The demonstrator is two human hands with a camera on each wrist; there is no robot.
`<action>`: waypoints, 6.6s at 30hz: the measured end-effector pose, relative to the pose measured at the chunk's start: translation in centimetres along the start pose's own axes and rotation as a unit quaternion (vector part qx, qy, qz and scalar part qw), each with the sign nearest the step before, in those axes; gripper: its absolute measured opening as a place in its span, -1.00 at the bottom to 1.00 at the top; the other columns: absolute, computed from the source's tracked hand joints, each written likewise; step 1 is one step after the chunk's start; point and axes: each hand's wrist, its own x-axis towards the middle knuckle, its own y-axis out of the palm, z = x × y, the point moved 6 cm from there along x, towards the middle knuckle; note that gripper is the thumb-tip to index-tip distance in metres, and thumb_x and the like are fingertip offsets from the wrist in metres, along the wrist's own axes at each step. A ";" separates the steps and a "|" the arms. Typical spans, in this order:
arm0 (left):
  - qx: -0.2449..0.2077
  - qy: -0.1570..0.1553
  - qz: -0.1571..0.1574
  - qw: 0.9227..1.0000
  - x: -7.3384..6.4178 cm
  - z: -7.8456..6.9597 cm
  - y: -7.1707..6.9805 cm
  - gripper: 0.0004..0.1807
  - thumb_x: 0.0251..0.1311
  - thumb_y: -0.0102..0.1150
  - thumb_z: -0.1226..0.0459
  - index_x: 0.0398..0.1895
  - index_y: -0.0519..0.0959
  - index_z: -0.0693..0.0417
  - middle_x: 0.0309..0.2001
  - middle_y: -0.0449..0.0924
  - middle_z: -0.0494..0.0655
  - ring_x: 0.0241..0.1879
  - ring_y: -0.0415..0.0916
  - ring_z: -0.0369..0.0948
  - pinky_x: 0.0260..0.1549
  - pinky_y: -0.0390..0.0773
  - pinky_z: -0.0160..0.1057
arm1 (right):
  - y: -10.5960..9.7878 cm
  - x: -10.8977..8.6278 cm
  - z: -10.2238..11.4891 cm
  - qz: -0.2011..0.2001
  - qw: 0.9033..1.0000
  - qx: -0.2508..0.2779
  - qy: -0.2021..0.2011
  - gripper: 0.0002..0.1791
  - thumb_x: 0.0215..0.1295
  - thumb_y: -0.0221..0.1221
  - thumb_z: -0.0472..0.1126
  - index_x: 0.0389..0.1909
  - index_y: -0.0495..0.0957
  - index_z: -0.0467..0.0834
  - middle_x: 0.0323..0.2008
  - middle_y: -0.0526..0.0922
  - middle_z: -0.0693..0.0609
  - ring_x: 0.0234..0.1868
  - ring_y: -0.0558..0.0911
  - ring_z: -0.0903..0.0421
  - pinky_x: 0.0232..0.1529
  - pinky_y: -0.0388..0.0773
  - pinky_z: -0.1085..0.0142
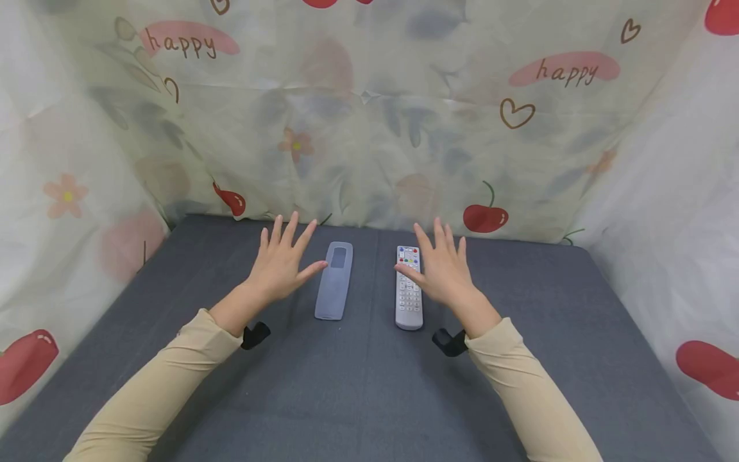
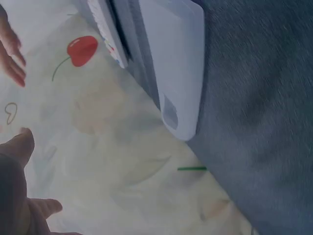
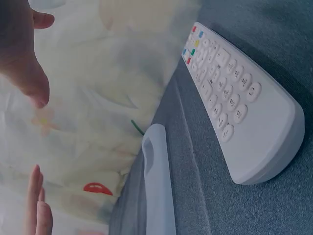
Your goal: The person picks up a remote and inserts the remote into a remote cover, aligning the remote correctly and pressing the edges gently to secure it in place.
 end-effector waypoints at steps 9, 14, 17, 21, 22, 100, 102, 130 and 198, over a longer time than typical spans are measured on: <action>-0.189 -0.010 0.078 0.979 -0.3 -1.7 1.6 -0.17 0.29 -0.20 -0.22 0.49 -0.15 -0.09 0.49 -0.25 0.16 0.47 -0.33 0.15 0.38 -0.10 0.19 | 1.4 -0.3 -1.1 0.023 0.997 0.072 0.021 -0.19 0.32 0.05 0.11 0.41 0.00 -0.25 0.39 0.04 -0.36 0.38 0.11 -0.29 0.32 0.11 -0.19; -0.277 0.001 0.112 0.954 -0.3 -3.2 2.9 -0.22 0.32 -0.19 -0.17 0.48 -0.09 -0.04 0.48 -0.15 0.11 0.46 -0.12 0.05 0.35 0.07 0.14 | 2.5 -0.4 -2.0 0.017 0.993 0.119 0.019 -0.26 0.33 0.07 0.02 0.35 0.10 -0.34 0.30 0.22 -0.36 0.29 0.25 -0.28 0.23 0.26 -0.16; -0.315 0.007 0.123 0.941 -0.1 -4.3 3.7 -0.27 0.35 -0.18 -0.11 0.46 -0.02 0.02 0.46 -0.03 0.08 0.43 0.01 0.02 0.33 0.15 0.09 | 3.4 -0.5 -2.6 0.019 0.988 0.149 0.024 -0.30 0.33 0.08 -0.03 0.32 0.13 -0.36 0.23 0.30 -0.40 0.20 0.37 -0.30 0.13 0.37 -0.14; -0.388 0.013 0.133 0.912 0.0 -5.9 4.7 -0.37 0.38 -0.16 -0.01 0.41 0.09 0.09 0.40 0.14 0.13 0.35 0.18 0.09 0.26 0.29 0.06 | 4.7 -0.6 -3.3 0.046 0.981 0.185 0.048 -0.32 0.34 0.06 -0.03 0.31 0.13 -0.37 0.19 0.34 -0.42 0.12 0.47 -0.32 0.02 0.49 -0.07; -0.403 0.013 0.138 0.905 0.0 -6.3 5.1 -0.39 0.39 -0.16 0.00 0.40 0.13 0.09 0.37 0.19 0.14 0.32 0.23 0.09 0.22 0.34 0.04 | 5.0 -0.6 -3.4 0.053 0.979 0.190 0.056 -0.31 0.34 0.05 -0.03 0.31 0.13 -0.37 0.18 0.35 -0.43 0.11 0.48 -0.32 0.01 0.50 -0.06; -0.596 -0.105 0.174 0.777 -1.2 -5.9 6.4 -0.49 0.31 0.02 0.28 0.31 0.26 0.21 0.07 0.53 0.24 -0.06 0.60 -0.02 -0.03 0.58 -0.08 | 5.4 -2.0 3.3 0.118 0.901 0.418 0.019 -0.31 0.21 0.23 -0.16 0.25 0.14 -0.33 0.03 0.45 -0.31 -0.18 0.64 0.03 -0.21 0.64 0.16; -0.593 -0.102 0.173 0.780 -1.4 -5.7 6.0 -0.49 0.31 0.03 0.27 0.31 0.26 0.19 0.06 0.53 0.22 -0.07 0.61 -0.04 -0.03 0.58 -0.06 | 5.3 -2.0 3.6 0.113 0.899 0.422 0.015 -0.34 0.24 0.20 -0.15 0.25 0.15 -0.33 0.03 0.46 -0.32 -0.17 0.64 0.01 -0.18 0.64 0.09; -0.589 -0.078 0.172 0.786 -2.2 -4.6 4.0 -0.46 0.28 0.09 0.22 0.32 0.27 0.07 0.10 0.50 0.18 -0.10 0.61 -0.13 -0.01 0.57 -0.10 | 3.8 -2.1 5.3 0.087 0.878 0.471 -0.009 -0.51 0.27 0.16 -0.25 0.17 0.30 -0.33 -0.02 0.47 -0.30 -0.28 0.66 0.13 -0.15 0.62 0.00; -0.668 -0.084 0.113 0.731 -2.4 -4.7 3.9 -0.44 0.29 0.04 0.36 0.35 0.19 0.16 0.23 0.35 0.23 -0.04 0.53 -0.16 0.01 0.56 -0.06 | 3.9 -2.1 5.1 0.018 0.859 0.512 -0.003 -0.44 0.24 0.18 -0.30 0.21 0.19 -0.29 0.07 0.46 -0.37 -0.07 0.64 -0.16 -0.14 0.64 0.10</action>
